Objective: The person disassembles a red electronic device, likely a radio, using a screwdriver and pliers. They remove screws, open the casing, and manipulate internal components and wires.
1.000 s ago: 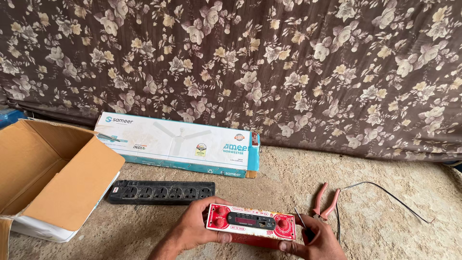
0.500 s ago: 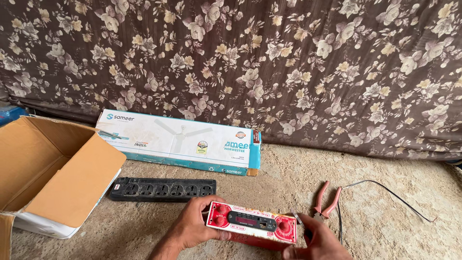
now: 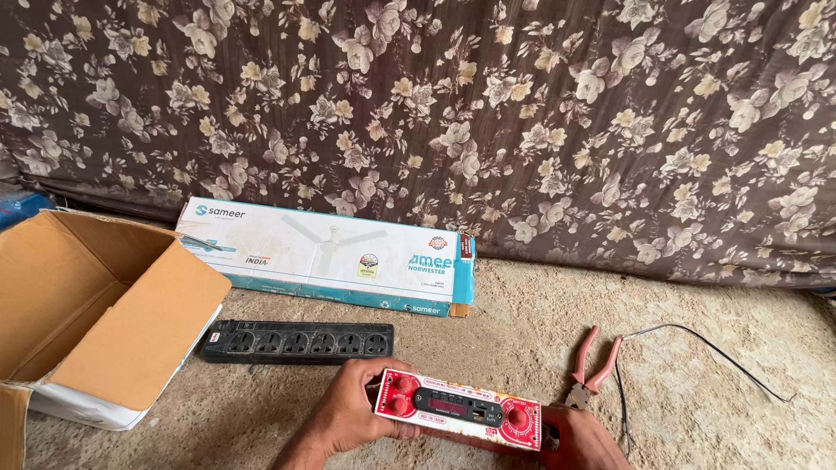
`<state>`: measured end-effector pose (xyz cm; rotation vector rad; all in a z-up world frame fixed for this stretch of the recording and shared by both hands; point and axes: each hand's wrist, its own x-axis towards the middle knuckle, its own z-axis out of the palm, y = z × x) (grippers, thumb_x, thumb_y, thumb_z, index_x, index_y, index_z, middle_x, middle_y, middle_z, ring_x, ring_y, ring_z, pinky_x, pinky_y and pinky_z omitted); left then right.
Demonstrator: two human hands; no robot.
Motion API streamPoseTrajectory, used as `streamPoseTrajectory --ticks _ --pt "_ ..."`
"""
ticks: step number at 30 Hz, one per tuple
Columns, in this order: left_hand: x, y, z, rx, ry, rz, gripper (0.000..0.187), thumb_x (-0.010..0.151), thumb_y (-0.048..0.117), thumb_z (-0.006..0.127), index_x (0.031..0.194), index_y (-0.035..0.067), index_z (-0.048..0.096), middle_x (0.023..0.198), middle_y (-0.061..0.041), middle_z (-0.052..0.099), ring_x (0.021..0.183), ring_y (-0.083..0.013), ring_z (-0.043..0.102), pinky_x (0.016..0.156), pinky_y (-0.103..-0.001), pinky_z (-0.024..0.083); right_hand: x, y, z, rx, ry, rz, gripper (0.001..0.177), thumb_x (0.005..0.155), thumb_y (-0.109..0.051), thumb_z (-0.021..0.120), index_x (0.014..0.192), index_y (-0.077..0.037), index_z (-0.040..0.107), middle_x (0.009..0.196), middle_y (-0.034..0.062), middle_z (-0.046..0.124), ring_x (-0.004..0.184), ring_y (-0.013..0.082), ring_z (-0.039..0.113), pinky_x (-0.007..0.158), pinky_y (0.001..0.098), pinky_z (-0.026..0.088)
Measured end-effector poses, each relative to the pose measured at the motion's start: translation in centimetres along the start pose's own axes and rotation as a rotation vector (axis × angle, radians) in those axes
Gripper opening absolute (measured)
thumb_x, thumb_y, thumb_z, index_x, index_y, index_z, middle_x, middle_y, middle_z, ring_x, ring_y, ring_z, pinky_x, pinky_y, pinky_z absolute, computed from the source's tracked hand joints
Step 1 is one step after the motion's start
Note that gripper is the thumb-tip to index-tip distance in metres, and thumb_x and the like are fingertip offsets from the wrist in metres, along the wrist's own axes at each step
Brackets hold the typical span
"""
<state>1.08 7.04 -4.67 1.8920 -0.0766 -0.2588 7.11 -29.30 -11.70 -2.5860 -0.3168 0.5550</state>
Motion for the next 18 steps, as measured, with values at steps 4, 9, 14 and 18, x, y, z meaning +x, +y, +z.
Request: streamPoseTrajectory --ticks 4,9,14,18 --pt "-0.1 0.0 -0.1 0.009 0.019 -0.007 0.075 0.045 0.025 0.103 0.113 0.011 0.075 0.101 -0.003 0.083 0.091 -0.0099 0.079 0.089 -0.029 0.065 3.0 4.5 2.6 -0.130 -0.042 -0.011 0.032 0.079 -0.008 0.077 0.111 -0.012 0.077 0.095 0.0081 0.081 0.078 0.0197 0.079 0.069 0.0325 0.065" --pt "-0.1 -0.1 -0.1 -0.009 0.021 0.011 0.078 0.044 0.026 0.103 0.115 0.011 0.075 0.102 -0.003 0.083 0.091 -0.0101 0.079 0.089 -0.028 0.065 6.8 9.3 6.2 -0.195 -0.092 0.147 0.026 0.100 -0.023 0.058 0.118 -0.010 0.072 0.097 0.0162 0.078 0.066 0.0163 0.068 0.054 0.0274 0.056" --pt "-0.1 -0.4 0.0 0.004 0.035 0.015 0.081 0.044 0.026 0.104 0.117 0.010 0.074 0.105 -0.004 0.082 0.093 -0.0097 0.078 0.091 -0.028 0.064 6.0 8.4 6.9 -0.508 -0.104 0.022 0.059 0.103 -0.010 0.051 0.159 -0.009 0.030 0.126 0.0316 0.058 0.059 0.0176 0.070 0.046 0.0289 0.060" --pt "-0.2 -0.8 0.0 0.039 0.034 0.007 0.081 0.044 0.027 0.104 0.117 0.010 0.074 0.105 -0.004 0.082 0.094 -0.0108 0.078 0.091 -0.029 0.063 4.4 5.6 5.7 -0.569 -0.036 -0.073 0.050 0.092 -0.011 0.063 0.138 0.002 0.048 0.147 0.0239 0.048 0.062 0.0173 0.070 0.049 0.0288 0.061"
